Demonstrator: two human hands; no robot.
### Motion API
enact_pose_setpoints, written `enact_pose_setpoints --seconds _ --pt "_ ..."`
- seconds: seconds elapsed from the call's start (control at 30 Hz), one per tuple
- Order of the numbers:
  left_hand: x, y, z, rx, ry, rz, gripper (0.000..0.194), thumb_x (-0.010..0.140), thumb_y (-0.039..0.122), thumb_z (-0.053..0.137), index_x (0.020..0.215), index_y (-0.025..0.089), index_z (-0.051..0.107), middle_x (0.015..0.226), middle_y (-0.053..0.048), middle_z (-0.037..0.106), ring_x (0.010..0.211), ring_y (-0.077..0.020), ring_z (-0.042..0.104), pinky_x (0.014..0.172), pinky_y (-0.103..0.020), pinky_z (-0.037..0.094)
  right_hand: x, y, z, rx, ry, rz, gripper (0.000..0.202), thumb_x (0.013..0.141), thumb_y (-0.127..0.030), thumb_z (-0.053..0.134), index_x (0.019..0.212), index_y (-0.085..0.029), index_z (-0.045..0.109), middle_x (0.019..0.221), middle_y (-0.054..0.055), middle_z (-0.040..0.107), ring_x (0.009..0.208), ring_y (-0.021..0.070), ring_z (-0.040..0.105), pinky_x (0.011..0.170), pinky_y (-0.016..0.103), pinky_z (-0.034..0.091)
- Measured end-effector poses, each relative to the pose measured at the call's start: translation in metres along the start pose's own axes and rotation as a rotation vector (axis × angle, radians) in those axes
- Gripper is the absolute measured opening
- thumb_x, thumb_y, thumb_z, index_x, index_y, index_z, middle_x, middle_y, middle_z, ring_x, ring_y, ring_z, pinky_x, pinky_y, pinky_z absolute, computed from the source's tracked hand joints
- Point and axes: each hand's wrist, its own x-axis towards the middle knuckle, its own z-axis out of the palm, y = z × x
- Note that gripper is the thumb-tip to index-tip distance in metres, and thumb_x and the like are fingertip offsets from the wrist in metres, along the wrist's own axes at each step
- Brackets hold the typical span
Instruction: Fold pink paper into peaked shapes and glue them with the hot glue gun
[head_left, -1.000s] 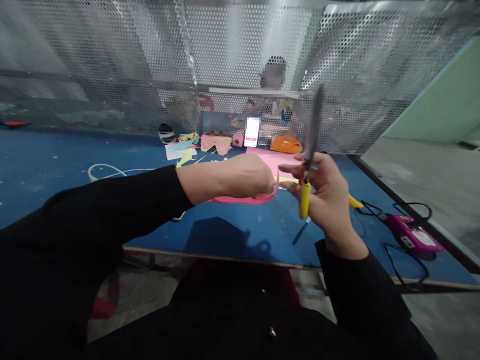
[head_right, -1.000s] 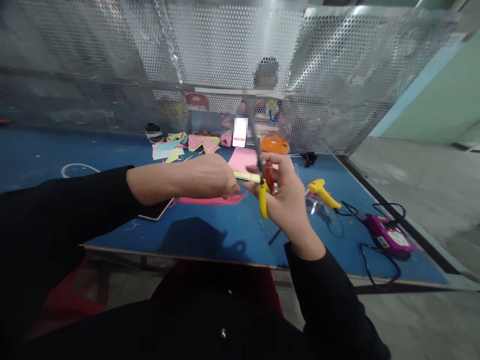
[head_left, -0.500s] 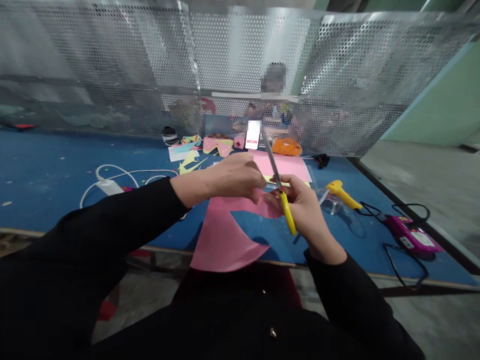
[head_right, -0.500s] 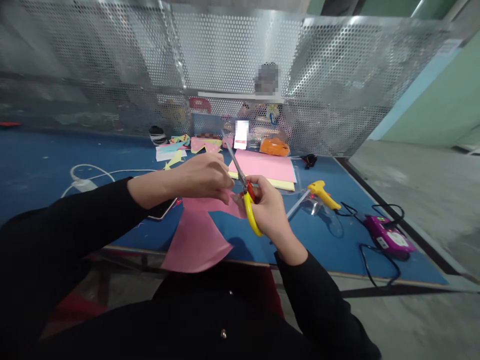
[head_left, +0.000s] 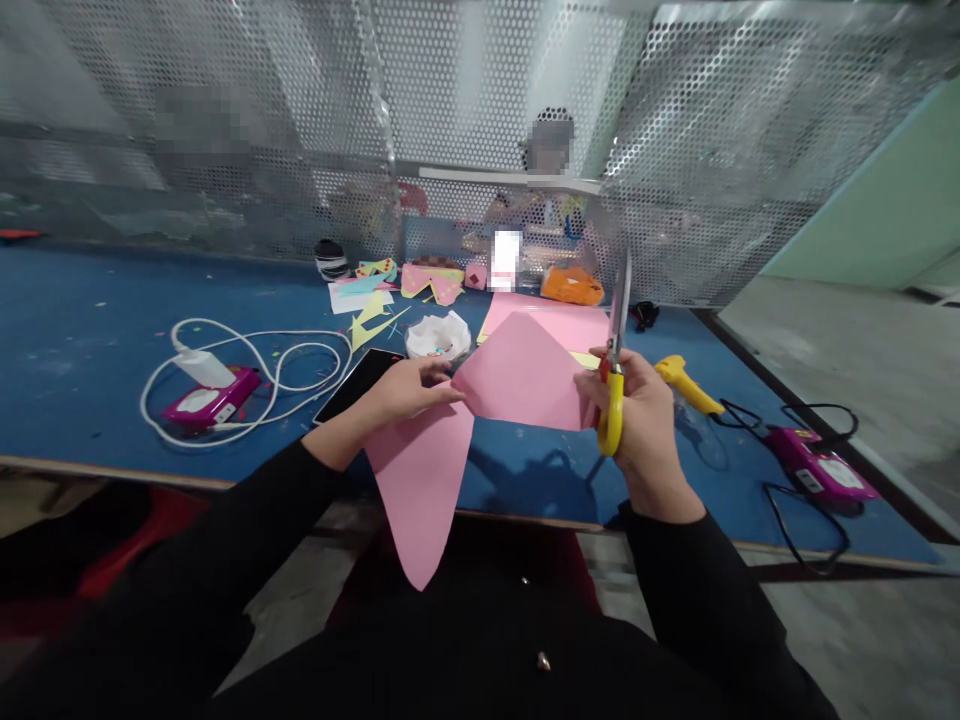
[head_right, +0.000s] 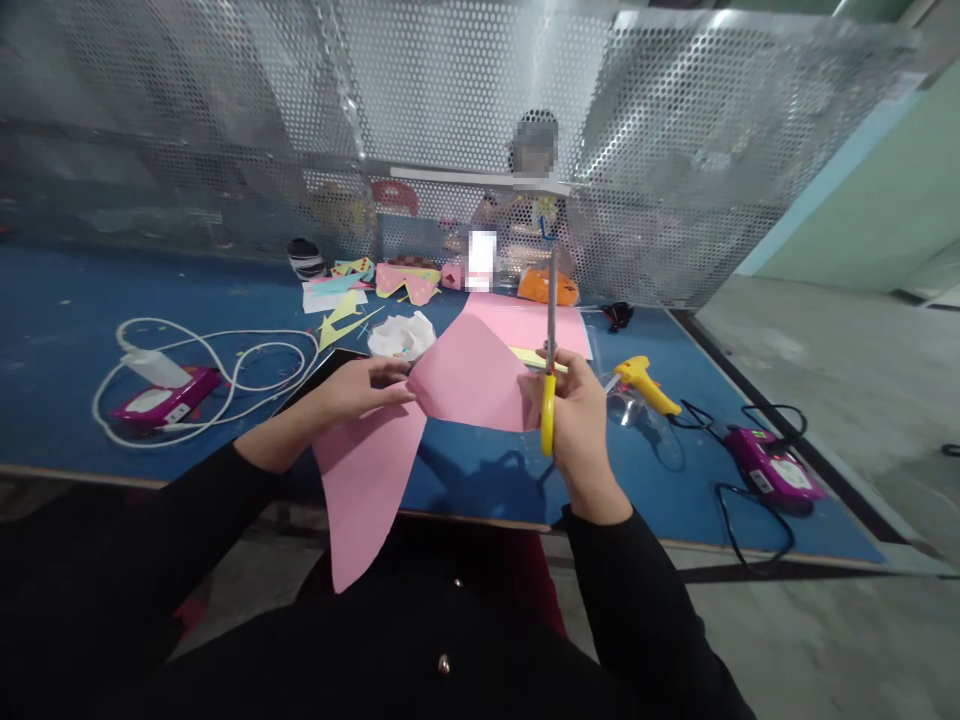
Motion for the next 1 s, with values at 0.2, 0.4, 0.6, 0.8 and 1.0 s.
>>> enact_pose_setpoints --seconds 0.2,0.4,0.6,0.8,1.0 --pt "-0.013 -0.01 -0.001 -0.245 -0.116 -0.167 0.028 0.067 0.037 0.08 0.086 0.018 0.077 0.085 -0.012 0.077 0.07 -0.0229 0.069 0.064 -0.035 0.054 0.003 0.009 -0.007 -0.015 0.045 0.022 0.045 0.054 -0.026 0.083 0.095 -0.023 0.064 0.071 -0.006 0.061 0.058 0.0095 0.056 0.057 0.025 0.048" --pt "-0.009 -0.008 -0.009 -0.375 -0.148 -0.221 0.026 0.067 0.038 0.081 0.085 0.019 0.078 0.077 -0.008 0.075 0.064 -0.019 0.065 0.061 -0.031 0.051 0.002 0.016 -0.015 -0.069 0.039 0.089 0.047 0.055 -0.027 0.081 0.097 -0.023 0.062 0.065 -0.007 0.06 0.047 0.0092 0.05 0.045 0.024 0.04" --pt "-0.003 0.006 -0.015 -0.364 -0.212 -0.185 0.022 0.065 0.03 0.083 0.083 0.018 0.08 0.083 -0.009 0.076 0.069 -0.0196 0.066 0.063 -0.029 0.05 -0.002 0.014 -0.016 -0.125 0.046 0.114 0.047 0.055 -0.025 0.078 0.098 -0.022 0.061 0.057 -0.008 0.056 0.042 0.0097 0.045 0.041 0.024 0.036" --pt "-0.009 0.007 -0.011 -0.383 -0.22 -0.196 0.02 0.066 0.03 0.083 0.082 0.019 0.08 0.082 -0.009 0.076 0.067 -0.0189 0.065 0.061 -0.028 0.049 -0.001 0.008 -0.014 -0.126 0.104 0.059 0.045 0.058 -0.024 0.075 0.101 -0.024 0.059 0.06 -0.009 0.054 0.04 0.0078 0.04 0.039 0.024 0.033" --pt "-0.009 -0.002 -0.005 -0.448 -0.277 -0.289 0.021 0.063 0.032 0.084 0.076 0.018 0.077 0.075 -0.009 0.074 0.063 -0.0186 0.064 0.06 -0.028 0.049 0.004 0.002 -0.006 -0.114 0.055 -0.026 0.037 0.065 -0.023 0.072 0.098 -0.026 0.056 0.058 -0.009 0.054 0.043 0.0114 0.051 0.04 0.024 0.037"
